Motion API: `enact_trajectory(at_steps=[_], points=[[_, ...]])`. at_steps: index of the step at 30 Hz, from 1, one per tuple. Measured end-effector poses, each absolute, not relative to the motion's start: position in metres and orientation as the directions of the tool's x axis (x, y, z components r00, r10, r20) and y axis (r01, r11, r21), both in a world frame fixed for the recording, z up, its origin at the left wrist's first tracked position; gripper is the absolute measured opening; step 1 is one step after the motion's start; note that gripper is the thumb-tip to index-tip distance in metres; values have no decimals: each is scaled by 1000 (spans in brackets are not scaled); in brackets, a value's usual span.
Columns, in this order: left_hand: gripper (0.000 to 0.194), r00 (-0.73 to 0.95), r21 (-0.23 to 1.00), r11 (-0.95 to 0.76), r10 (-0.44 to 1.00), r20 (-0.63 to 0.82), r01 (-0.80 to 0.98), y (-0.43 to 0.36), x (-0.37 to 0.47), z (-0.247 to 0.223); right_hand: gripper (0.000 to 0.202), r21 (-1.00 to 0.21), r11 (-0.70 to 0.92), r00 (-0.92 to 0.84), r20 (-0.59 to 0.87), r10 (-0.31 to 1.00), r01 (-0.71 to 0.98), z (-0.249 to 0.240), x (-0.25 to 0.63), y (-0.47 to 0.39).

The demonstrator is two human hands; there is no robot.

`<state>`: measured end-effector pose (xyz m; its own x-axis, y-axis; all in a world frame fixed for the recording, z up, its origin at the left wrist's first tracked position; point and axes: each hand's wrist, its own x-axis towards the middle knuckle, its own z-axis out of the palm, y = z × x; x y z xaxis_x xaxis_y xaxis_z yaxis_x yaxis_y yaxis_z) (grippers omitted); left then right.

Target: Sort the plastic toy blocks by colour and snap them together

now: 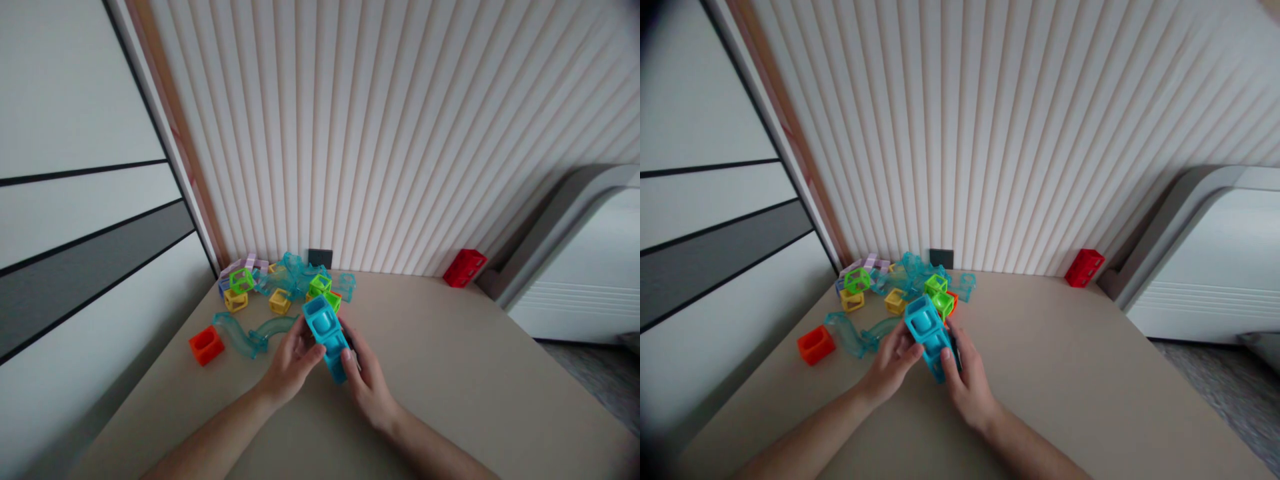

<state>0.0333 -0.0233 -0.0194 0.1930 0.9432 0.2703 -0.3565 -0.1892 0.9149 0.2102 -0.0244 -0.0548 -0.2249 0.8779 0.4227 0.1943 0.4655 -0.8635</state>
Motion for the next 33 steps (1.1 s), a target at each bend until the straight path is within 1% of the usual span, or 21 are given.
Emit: enact_trajectory(at_steps=[1, 3, 5, 8, 12, 16, 21, 27, 33], points=[[45, 177, 920, -178, 952, 251, -349, -24, 33, -19, 49, -854, 479, -238, 431, 870, 204, -53, 211, -24], [45, 174, 923, -158, 958, 230, -352, -24, 33, -17, 47, -836, 510, -244, 461, 853, 204, -49, 212, -23], [45, 208, 927, -125, 956, 208, -353, -24, 32, -15, 42, -824, 537, -237, 493, 837, 183, -45, 213, -21], [43, 245, 938, -74, 956, 163, -339, -22, 32, -13, 36, -826, 543, -234, 503, 832, 153, -39, 214, -19], [44, 246, 951, -50, 961, 129, -304, -21, 32, -13, 33, -856, 497, -220, 463, 859, 141, -35, 212, -19], [42, 249, 957, -44, 961, 119, -286, -20, 32, -12, 34, -898, 425, -222, 394, 892, 111, -34, 211, -20], [43, 306, 960, -19, 946, 108, -278, -20, 32, -13, 36, -932, 349, -204, 325, 923, 96, -37, 214, -16], [45, 319, 957, 0, 943, 96, -289, -20, 35, -15, 36, -933, 346, -202, 322, 925, 102, -37, 217, -14], [48, 206, 953, 2, 976, 64, -303, -17, 37, -20, 36, -953, 298, -154, 287, 945, 56, -41, 216, -11]])
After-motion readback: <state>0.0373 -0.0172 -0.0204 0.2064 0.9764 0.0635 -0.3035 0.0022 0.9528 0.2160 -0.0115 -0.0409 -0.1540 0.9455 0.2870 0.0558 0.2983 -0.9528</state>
